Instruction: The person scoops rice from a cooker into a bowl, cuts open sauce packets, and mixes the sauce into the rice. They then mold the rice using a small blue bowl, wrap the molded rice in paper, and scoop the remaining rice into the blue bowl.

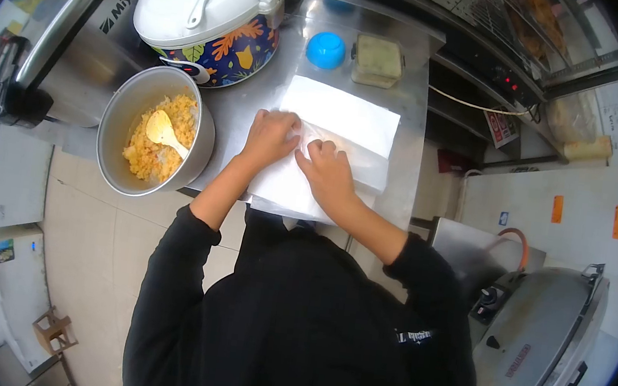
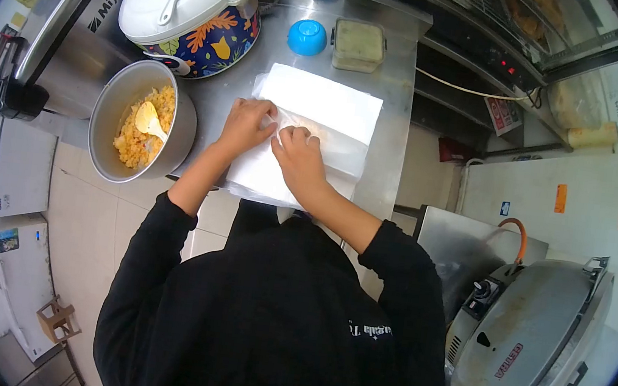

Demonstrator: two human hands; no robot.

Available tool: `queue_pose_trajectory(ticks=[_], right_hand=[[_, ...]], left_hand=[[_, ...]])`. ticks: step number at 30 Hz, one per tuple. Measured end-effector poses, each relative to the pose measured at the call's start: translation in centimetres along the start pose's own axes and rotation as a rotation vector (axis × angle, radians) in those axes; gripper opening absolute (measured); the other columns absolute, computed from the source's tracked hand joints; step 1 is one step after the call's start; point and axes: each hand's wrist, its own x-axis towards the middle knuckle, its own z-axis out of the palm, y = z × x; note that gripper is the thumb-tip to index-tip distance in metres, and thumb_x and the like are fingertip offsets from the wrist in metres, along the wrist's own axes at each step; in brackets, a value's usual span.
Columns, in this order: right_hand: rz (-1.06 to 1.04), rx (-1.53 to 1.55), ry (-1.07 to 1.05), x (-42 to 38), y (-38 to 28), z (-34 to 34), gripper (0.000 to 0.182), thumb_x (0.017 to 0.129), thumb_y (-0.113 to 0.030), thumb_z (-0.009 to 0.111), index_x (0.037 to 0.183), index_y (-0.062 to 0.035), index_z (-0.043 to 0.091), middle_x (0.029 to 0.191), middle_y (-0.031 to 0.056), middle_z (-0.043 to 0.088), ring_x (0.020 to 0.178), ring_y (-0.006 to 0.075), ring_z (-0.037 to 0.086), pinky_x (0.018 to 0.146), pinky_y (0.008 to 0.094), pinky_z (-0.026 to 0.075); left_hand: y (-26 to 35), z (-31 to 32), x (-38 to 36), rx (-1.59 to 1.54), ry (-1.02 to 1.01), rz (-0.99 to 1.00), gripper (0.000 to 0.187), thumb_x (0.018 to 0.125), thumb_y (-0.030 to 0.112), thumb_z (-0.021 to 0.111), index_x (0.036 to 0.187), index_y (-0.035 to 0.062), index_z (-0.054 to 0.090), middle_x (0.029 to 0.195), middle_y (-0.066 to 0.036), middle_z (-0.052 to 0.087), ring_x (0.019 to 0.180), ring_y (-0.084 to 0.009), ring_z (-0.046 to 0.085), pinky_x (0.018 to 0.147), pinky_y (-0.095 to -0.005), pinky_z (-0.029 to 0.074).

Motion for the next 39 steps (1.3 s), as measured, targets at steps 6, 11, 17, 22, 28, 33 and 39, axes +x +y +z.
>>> queue_pose_trajectory(ticks=[6,11,17,22,28,33,39], right_hand=[[0.055,-0.086,-0.019,0.2,-0.4,0.8,0.030,0.075,-0.017,0.055,0.103,-0.0101,0.059,0.102,0.0100,0.049,0.095,0.0258,0.046,0.066,0.0333,0.038],[0.058,0.064,-0.004,0.1,-0.1,0.4,0.031,0.073,-0.015,0.055,0.104,-0.0095,0.059,0.103,0.0109,0.050,0.094,0.0264,0.047,0.067,0.0347,0.040],[0.070,0.143,0.032,0.5,3.9,-0.1,0.065,0.059,-0.024,0.075,0.119,-0.0240,0.052,0.115,0.0127,0.046,0.094,0.0281,0.051,0.073,0.0380,0.045],[0.138,0.506,-0.175,0.2,4.9,-0.1,0.071,0.057,-0.025,0.075,0.122,-0.0279,0.048,0.113,0.0114,0.046,0.100,0.0309,0.051,0.078,0.0401,0.048],[0.200,0.709,-0.067,-0.7,5.1,-1.4,0.067,0.057,-0.024,0.072,0.120,-0.0261,0.050,0.109,0.0100,0.048,0.097,0.0302,0.052,0.077,0.0408,0.048],[0.215,0.633,-0.138,-0.2,4.0,0.8,0.071,0.057,-0.025,0.072,0.123,-0.0267,0.049,0.110,0.0122,0.048,0.097,0.0324,0.051,0.079,0.0414,0.047],[0.179,0.297,0.129,-4.9,2.5,0.1,0.069,0.065,-0.025,0.069,0.127,-0.0094,0.045,0.134,0.0192,0.038,0.118,0.0355,0.043,0.088,0.0428,0.043]], left_hand=[[-1.4,1.5,-0.9,0.217,0.031,0.291,0.026,0.065,0.010,0.065,0.091,0.0057,0.062,0.089,-0.006,0.061,0.088,-0.0240,0.055,0.081,-0.0369,0.038],[1.0,2.6,-4.5,0.183,0.073,0.186,0.036,0.074,0.015,0.058,0.107,0.0002,0.058,0.110,-0.013,0.054,0.102,-0.0260,0.051,0.088,-0.0400,0.038],[2.7,1.7,-6.0,0.327,-0.057,0.113,0.054,0.080,0.023,0.052,0.127,-0.0016,0.042,0.137,-0.016,0.036,0.128,-0.0279,0.034,0.105,-0.0451,0.025],[2.7,2.2,-6.0,0.123,-0.119,-0.054,0.052,0.086,0.025,0.044,0.132,0.0001,0.036,0.140,-0.015,0.033,0.129,-0.0277,0.032,0.106,-0.0454,0.022],[5.3,4.9,-6.3,-2.064,0.051,-0.601,0.055,0.090,0.034,0.029,0.131,-0.0030,0.031,0.133,-0.017,0.039,0.125,-0.0264,0.036,0.106,-0.0400,0.024],[8.9,3.7,-8.5,-2.256,0.140,-0.995,0.057,0.088,0.035,0.028,0.128,-0.0055,0.031,0.127,-0.018,0.042,0.118,-0.0290,0.041,0.104,-0.0403,0.029],[8.4,0.7,-8.1,-0.200,0.112,-0.016,0.059,0.068,0.004,0.064,0.124,0.0070,0.045,0.125,-0.015,0.045,0.118,-0.0321,0.041,0.096,-0.0430,0.034]])
